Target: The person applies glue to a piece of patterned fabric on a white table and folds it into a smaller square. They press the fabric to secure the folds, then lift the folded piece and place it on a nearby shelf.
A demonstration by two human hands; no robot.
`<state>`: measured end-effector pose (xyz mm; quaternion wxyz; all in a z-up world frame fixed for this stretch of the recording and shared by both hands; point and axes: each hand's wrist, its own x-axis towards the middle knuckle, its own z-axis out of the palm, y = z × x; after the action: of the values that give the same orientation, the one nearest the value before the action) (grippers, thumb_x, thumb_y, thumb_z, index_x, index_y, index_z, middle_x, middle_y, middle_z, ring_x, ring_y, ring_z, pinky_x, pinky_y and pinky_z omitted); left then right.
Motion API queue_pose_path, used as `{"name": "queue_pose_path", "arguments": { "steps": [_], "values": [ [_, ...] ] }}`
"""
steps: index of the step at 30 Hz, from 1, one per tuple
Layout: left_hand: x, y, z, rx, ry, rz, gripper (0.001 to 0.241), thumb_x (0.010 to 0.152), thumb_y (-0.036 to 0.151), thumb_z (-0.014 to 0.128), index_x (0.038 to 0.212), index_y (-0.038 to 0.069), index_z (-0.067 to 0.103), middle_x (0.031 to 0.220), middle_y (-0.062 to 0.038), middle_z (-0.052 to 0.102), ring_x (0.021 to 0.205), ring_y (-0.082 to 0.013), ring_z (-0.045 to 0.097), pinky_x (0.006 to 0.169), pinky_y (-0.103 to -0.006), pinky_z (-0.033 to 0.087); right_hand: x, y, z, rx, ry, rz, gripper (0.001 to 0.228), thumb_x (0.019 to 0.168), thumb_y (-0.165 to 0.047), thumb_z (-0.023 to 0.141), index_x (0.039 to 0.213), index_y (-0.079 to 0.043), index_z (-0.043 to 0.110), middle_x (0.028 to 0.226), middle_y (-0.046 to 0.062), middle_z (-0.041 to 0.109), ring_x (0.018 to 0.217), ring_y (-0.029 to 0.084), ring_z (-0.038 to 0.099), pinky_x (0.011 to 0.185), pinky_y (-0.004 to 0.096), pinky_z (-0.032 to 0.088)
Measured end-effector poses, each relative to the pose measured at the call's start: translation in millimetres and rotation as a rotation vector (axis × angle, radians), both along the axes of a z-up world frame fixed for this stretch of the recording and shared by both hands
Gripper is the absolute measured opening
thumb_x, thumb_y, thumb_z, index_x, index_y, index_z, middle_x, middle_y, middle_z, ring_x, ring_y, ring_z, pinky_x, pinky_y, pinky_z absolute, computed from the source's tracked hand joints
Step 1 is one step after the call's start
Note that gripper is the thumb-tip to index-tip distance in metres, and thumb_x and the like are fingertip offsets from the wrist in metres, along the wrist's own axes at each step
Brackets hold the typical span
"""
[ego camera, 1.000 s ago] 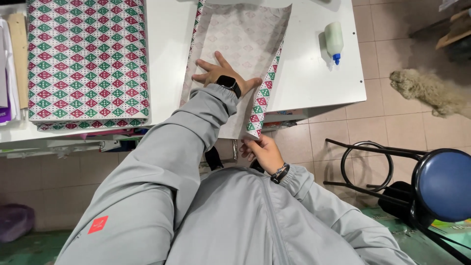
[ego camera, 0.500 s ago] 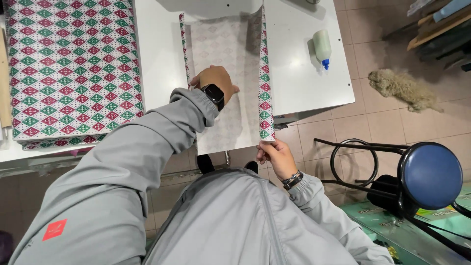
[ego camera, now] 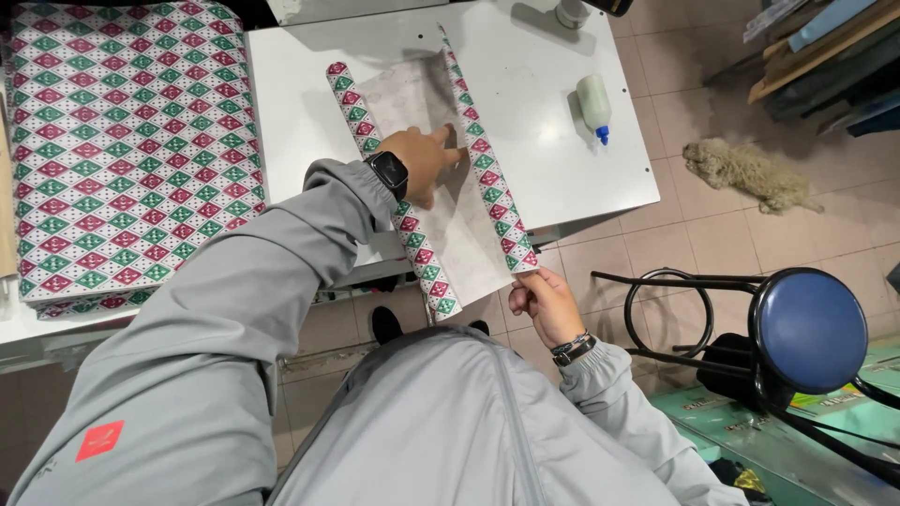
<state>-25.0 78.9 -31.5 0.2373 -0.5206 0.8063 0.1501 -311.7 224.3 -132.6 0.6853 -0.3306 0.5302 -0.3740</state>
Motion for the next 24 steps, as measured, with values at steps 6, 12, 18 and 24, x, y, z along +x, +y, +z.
{"name": "queue_pose_path", "arguments": {
  "steps": [6,12,18,24],
  "values": [
    [-4,15,68,0.060,-0.097,-0.002,0.125,0.070,0.050,0.094,0.166,0.030,0.017,0.170,-0.018,0.013,0.135,-0.0468,0.050,0.107,-0.0490,0.051,-8,-7,-3,0.022,-0.026,-0.046,0.021,0.097,-0.012,0.064,0.083,0.003,0.063,0.054,0.011,0.048,0.058,0.027,0.064,0.055,0.032,0.054],
    [2,11,51,0.025,-0.097,0.059,0.132,0.060,0.065,0.093,0.165,0.034,0.020,0.169,-0.016,0.013,0.134,-0.0449,0.049,0.100,-0.0474,0.055,-13,-13,-4,-0.054,-0.011,-0.088,0.021,0.097,-0.015,0.063,0.081,-0.001,0.063,0.053,0.009,0.048,0.056,0.025,0.064,0.053,0.030,0.052],
    [1,12,54,0.045,-0.060,0.049,0.134,0.060,0.074,0.089,0.166,0.032,0.019,0.165,-0.019,0.021,0.131,-0.0444,0.049,0.097,-0.0458,0.056,-17,-27,8,-0.143,0.024,-0.118,0.021,0.098,-0.014,0.062,0.080,-0.002,0.061,0.054,0.011,0.051,0.056,0.025,0.065,0.053,0.030,0.052],
    [2,16,44,-0.006,0.010,0.074,0.133,0.058,0.074,0.089,0.165,0.030,0.024,0.163,-0.021,0.028,0.130,-0.0460,0.049,0.097,-0.0462,0.056,-12,-51,27,-0.223,0.029,-0.110,0.020,0.100,-0.013,0.059,0.083,-0.002,0.060,0.058,0.015,0.056,0.057,0.026,0.066,0.053,0.030,0.054]
  ]
}}
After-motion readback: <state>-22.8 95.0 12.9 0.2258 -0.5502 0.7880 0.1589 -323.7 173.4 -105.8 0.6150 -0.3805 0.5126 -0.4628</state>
